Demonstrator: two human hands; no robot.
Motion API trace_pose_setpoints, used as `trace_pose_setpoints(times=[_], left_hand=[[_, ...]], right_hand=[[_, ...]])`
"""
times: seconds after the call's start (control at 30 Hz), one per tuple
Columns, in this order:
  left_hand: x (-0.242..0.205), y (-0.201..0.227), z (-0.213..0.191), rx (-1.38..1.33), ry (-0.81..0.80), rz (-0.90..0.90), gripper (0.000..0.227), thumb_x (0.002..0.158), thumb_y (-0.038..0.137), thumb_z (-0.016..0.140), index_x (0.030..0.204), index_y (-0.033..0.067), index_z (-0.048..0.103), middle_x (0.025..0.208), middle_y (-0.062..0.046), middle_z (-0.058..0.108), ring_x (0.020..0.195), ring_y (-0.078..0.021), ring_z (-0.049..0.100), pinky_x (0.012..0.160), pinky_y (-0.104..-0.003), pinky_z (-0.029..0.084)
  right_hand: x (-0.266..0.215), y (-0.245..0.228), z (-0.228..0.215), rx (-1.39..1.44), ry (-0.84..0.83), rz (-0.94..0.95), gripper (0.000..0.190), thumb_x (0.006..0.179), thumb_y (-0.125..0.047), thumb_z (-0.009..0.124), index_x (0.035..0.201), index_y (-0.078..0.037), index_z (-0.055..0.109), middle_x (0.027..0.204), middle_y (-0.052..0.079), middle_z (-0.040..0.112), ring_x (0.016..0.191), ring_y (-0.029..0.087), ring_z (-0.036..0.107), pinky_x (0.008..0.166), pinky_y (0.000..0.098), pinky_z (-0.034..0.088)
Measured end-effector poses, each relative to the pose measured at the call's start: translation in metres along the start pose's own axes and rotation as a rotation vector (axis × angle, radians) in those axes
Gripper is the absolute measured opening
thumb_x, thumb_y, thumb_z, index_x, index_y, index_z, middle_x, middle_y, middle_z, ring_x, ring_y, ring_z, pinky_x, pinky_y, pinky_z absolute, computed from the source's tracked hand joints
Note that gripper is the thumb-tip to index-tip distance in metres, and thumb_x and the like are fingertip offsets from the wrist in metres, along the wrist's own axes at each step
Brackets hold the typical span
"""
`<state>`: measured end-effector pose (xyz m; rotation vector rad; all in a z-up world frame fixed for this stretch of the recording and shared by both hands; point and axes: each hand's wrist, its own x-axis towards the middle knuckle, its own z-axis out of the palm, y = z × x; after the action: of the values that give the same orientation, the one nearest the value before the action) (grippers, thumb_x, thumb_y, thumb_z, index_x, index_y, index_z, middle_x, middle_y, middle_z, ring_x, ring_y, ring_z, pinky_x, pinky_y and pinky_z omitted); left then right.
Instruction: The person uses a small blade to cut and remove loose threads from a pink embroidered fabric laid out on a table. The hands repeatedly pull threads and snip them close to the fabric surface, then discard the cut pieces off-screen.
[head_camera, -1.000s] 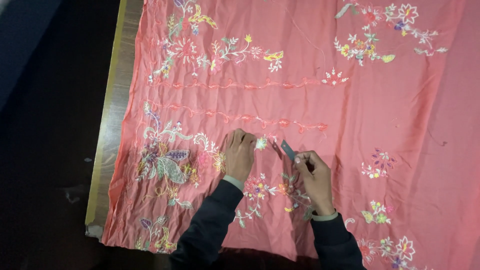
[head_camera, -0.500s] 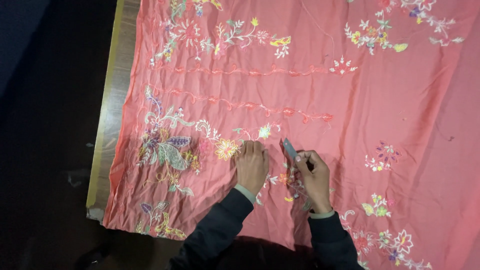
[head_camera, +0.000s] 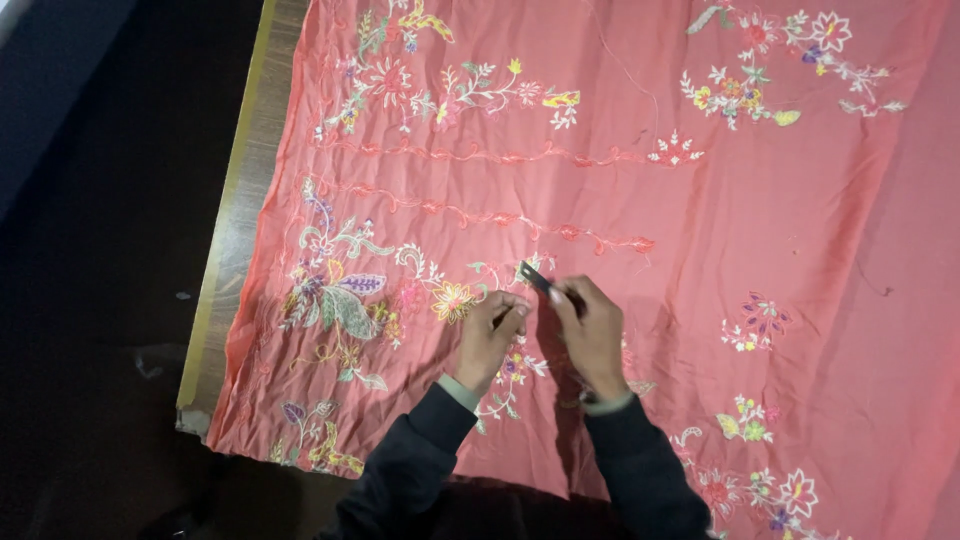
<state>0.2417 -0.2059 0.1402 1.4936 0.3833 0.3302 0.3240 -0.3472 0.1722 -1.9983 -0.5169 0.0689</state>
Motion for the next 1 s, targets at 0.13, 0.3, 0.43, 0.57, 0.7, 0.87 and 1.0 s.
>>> trace_pose_setpoints(times=[0.13,0.3,0.43,0.57,0.7,0.87,1.0], left_hand=[[-0.007,0.000,0.000,0.043,0.017,0.051,0.008,0.095,0.007,0.067,0.097,0.0035,0.073,0.064,-0.007,0.068,0.057,-0.0122,0.063,0.053,-0.023,0.052],[-0.051,0.039,-0.001,-0.097,0.135,-0.023,0.012,0.100,0.009,0.060,0.105,0.0013,0.068,0.075,-0.009,0.069,0.070,-0.0127,0.065,0.059,-0.023,0.055],[-0.071,0.022,-0.002,-0.109,0.171,0.022,0.013,0.101,0.007,0.059,0.107,0.0010,0.068,0.078,-0.011,0.071,0.071,-0.0142,0.066,0.059,-0.023,0.057],[-0.077,0.012,-0.002,-0.130,0.157,0.037,0.013,0.101,0.005,0.058,0.108,0.0017,0.068,0.083,-0.012,0.070,0.075,-0.0160,0.066,0.061,-0.024,0.059],[-0.084,0.031,-0.009,-0.099,0.114,0.049,0.010,0.099,0.021,0.061,0.102,0.0124,0.066,0.087,-0.003,0.071,0.082,-0.0124,0.068,0.073,-0.026,0.054],[-0.081,0.027,-0.030,-0.095,-0.001,0.068,0.016,0.104,0.024,0.058,0.102,0.0114,0.066,0.087,-0.001,0.070,0.078,-0.0114,0.065,0.071,-0.027,0.052],[-0.077,0.030,-0.044,-0.163,-0.104,-0.071,0.013,0.105,0.023,0.058,0.105,0.0131,0.066,0.086,0.000,0.067,0.064,-0.0094,0.061,0.059,-0.025,0.051]], right_hand=[[0.011,-0.009,0.007,-0.176,-0.132,-0.147,0.011,0.100,-0.025,0.066,0.103,-0.016,0.072,0.091,0.008,0.073,0.093,0.032,0.072,0.083,0.0446,0.056],[-0.028,-0.015,-0.018,0.001,-0.112,0.052,0.009,0.100,-0.020,0.065,0.102,-0.015,0.072,0.081,0.006,0.072,0.078,0.019,0.070,0.077,0.0362,0.056],[-0.062,-0.029,-0.018,-0.062,-0.289,0.074,0.012,0.096,-0.021,0.065,0.102,-0.015,0.073,0.079,0.013,0.075,0.080,0.035,0.075,0.073,0.0452,0.057],[-0.068,-0.045,-0.026,-0.180,-0.296,0.078,0.014,0.098,-0.026,0.061,0.106,-0.017,0.069,0.086,0.016,0.077,0.090,0.043,0.073,0.078,0.0523,0.056],[-0.071,-0.042,-0.012,-0.267,-0.305,0.091,0.023,0.098,-0.038,0.055,0.102,-0.019,0.067,0.096,0.001,0.078,0.087,0.026,0.074,0.078,0.0356,0.050],[-0.083,-0.056,-0.012,-0.246,-0.213,0.163,0.020,0.099,-0.033,0.058,0.105,-0.018,0.069,0.079,0.000,0.073,0.074,0.015,0.067,0.074,0.0300,0.047],[-0.088,-0.061,0.005,-0.357,-0.251,0.209,0.023,0.098,-0.037,0.057,0.107,-0.020,0.070,0.089,0.000,0.078,0.084,0.018,0.074,0.077,0.0316,0.050]])
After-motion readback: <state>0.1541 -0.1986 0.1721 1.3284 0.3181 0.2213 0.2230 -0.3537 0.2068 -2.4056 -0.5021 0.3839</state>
